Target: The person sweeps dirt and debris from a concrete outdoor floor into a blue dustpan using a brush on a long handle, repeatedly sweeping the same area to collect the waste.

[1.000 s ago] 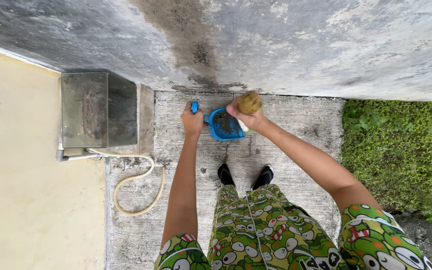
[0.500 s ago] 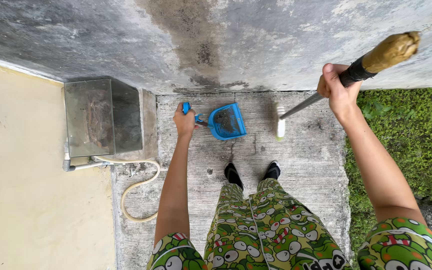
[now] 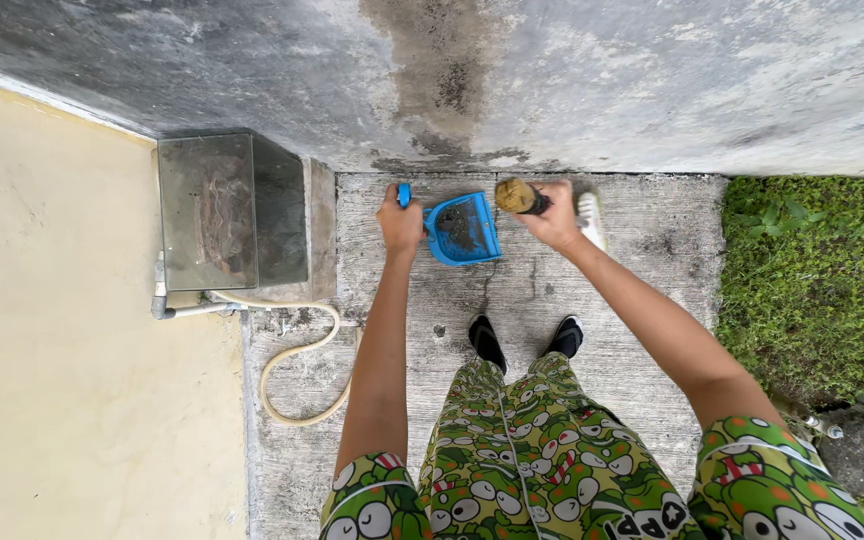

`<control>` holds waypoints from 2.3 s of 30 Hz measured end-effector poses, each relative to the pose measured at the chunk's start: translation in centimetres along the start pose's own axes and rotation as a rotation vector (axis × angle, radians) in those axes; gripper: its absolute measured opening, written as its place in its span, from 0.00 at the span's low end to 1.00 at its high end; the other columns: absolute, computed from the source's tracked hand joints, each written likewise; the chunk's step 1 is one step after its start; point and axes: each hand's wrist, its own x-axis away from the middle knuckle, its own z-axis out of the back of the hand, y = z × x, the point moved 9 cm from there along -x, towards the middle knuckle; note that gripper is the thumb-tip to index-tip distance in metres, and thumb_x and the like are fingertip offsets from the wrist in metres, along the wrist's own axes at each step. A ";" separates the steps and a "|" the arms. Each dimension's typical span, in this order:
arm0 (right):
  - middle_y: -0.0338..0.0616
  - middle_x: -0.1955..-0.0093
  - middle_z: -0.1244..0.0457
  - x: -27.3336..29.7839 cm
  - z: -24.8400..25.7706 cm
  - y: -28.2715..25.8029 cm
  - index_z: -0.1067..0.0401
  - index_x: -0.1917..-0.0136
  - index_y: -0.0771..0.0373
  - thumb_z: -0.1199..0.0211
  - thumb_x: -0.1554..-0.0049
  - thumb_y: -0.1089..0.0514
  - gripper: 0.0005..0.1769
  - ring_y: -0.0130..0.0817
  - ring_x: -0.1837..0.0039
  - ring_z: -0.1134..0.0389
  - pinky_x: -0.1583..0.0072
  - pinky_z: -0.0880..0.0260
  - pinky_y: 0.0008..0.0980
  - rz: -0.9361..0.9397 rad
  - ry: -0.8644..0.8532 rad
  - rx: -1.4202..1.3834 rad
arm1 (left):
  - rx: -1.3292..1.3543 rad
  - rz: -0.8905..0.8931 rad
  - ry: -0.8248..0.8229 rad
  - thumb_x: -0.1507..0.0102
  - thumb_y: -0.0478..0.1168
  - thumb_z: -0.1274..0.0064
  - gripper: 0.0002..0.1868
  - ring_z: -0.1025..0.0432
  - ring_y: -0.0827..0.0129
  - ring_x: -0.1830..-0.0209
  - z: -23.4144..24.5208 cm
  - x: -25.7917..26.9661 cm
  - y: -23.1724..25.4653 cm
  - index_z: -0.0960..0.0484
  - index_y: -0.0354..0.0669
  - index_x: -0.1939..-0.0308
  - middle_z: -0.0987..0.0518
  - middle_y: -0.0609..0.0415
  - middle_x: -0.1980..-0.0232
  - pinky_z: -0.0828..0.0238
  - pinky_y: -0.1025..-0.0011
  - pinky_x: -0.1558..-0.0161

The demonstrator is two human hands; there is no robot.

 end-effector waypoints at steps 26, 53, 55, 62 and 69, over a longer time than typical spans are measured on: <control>0.34 0.71 0.45 -0.8 24.8 4.0 0.42 0.63 0.59 0.30 0.30 0.56 0.26 0.24 0.71 0.47 0.66 0.51 0.29 -0.214 0.465 -0.220 | -0.056 -0.010 -0.003 0.43 0.33 0.54 0.15 0.23 0.60 0.80 -0.2 -2.2 -0.1 0.23 0.39 0.53 0.20 0.47 0.73 0.22 0.61 0.81; 0.30 0.79 0.50 -7.0 3.7 -10.9 0.44 0.78 0.54 0.48 0.35 0.32 0.37 0.25 0.77 0.50 0.71 0.53 0.31 0.005 -0.179 -0.226 | -0.122 -0.021 0.016 0.41 0.35 0.52 0.12 0.24 0.58 0.82 -1.0 -0.8 0.9 0.22 0.42 0.54 0.21 0.47 0.76 0.28 0.57 0.73; 0.32 0.76 0.50 -5.8 8.4 -11.8 0.42 0.74 0.56 0.45 0.33 0.35 0.35 0.26 0.74 0.51 0.68 0.53 0.30 -0.093 -0.110 -0.300 | -0.082 -0.004 -0.002 0.42 0.34 0.53 0.12 0.25 0.58 0.82 -0.6 -1.1 0.4 0.22 0.42 0.55 0.21 0.47 0.76 0.27 0.58 0.77; 0.37 0.74 0.47 -1.2 20.2 -7.7 0.43 0.70 0.58 0.40 0.27 0.45 0.33 0.28 0.72 0.48 0.66 0.50 0.31 -0.259 0.228 -0.217 | 0.022 0.071 -0.037 0.44 0.32 0.52 0.11 0.24 0.66 0.76 4.2 -1.0 -2.7 0.23 0.41 0.57 0.21 0.53 0.69 0.24 0.63 0.80; 0.36 0.64 0.39 7.1 21.4 6.1 0.38 0.56 0.55 0.31 0.36 0.53 0.16 0.25 0.65 0.39 0.61 0.34 0.26 -0.365 0.389 0.171 | -0.013 0.096 -0.066 0.46 0.32 0.49 0.13 0.28 0.70 0.76 8.6 1.7 -3.2 0.20 0.42 0.57 0.22 0.54 0.69 0.20 0.67 0.81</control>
